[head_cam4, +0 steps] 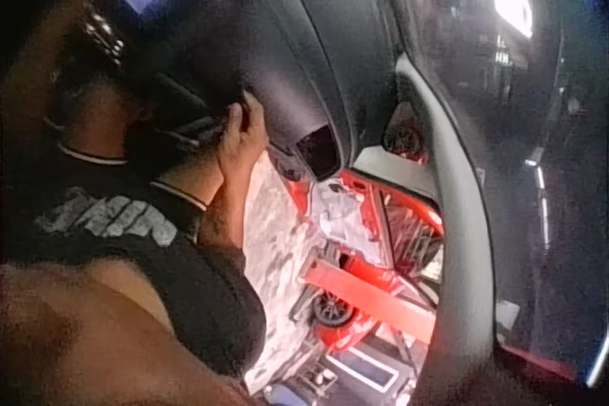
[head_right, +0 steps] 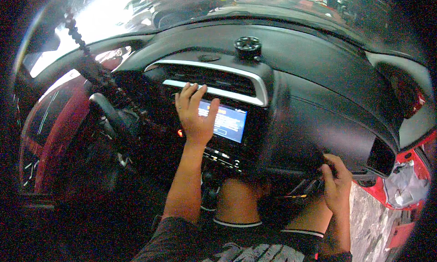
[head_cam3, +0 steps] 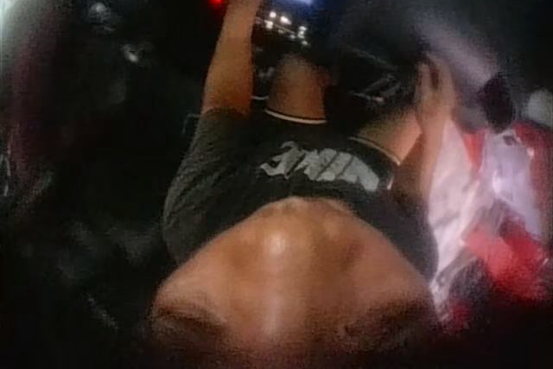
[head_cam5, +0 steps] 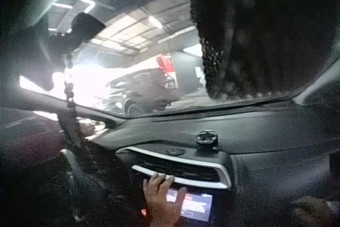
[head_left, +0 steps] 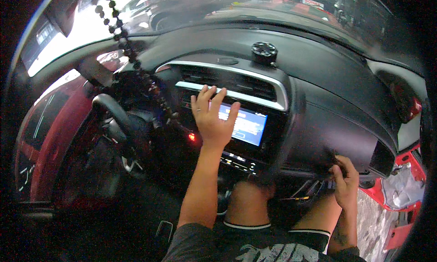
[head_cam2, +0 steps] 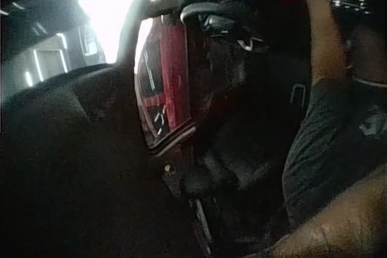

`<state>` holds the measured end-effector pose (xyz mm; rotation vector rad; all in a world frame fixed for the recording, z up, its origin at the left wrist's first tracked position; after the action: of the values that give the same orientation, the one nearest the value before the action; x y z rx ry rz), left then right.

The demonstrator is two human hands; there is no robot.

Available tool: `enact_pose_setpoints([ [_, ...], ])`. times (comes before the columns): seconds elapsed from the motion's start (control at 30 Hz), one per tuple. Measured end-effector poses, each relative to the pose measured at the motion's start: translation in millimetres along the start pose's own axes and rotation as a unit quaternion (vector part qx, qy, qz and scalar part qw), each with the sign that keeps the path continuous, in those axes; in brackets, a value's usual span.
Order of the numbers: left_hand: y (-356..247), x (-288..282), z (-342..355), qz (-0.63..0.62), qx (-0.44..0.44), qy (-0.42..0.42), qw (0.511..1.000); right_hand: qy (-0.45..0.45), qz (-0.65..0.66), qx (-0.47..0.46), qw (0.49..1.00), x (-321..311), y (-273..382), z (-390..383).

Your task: The person installs a car stereo unit into the dashboard of a red car. They connect the wiring harness, fit the unit into the dashboard opening, and secure the trim bezel and air vent components.

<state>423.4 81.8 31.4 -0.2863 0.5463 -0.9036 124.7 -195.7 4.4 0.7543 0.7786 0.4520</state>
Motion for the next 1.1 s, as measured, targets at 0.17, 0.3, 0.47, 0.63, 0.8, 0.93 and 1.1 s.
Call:
enact_pose_setpoints([
  [0.17,0,-3,1,0.024,0.000,0.008,1.000,0.005,-0.007,-0.008,1.000,-4,4,2],
  [0.3,-24,-8,15,-0.001,-0.005,0.005,1.000,0.028,-0.064,-0.036,0.997,-9,16,14],
  [0.47,-101,-10,35,-0.061,0.183,0.115,0.974,0.081,-0.059,-0.090,0.991,27,69,57],
  [0.63,-115,3,45,-0.031,0.221,0.254,0.941,0.084,-0.059,-0.129,0.986,61,91,80],
  [0.8,-112,6,50,-0.018,0.238,0.264,0.935,0.062,-0.088,-0.155,0.982,81,87,90],
  [0.93,-109,10,47,-0.023,0.257,0.254,0.932,0.058,-0.093,-0.159,0.981,83,85,90],
  [1.1,-110,10,47,-0.032,0.272,0.242,0.931,0.047,-0.101,-0.177,0.978,82,86,91],
])
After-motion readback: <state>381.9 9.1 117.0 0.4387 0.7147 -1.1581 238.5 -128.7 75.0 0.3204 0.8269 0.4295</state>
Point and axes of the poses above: each hand's wrist, its own z-axis towards the middle knuckle, its own x-axis out of the palm, y = z × x, the point moved 5 cm from there along z, towards the middle knuckle, and after that the axes turned 13 degrees about -x, right-handed, at the moved point
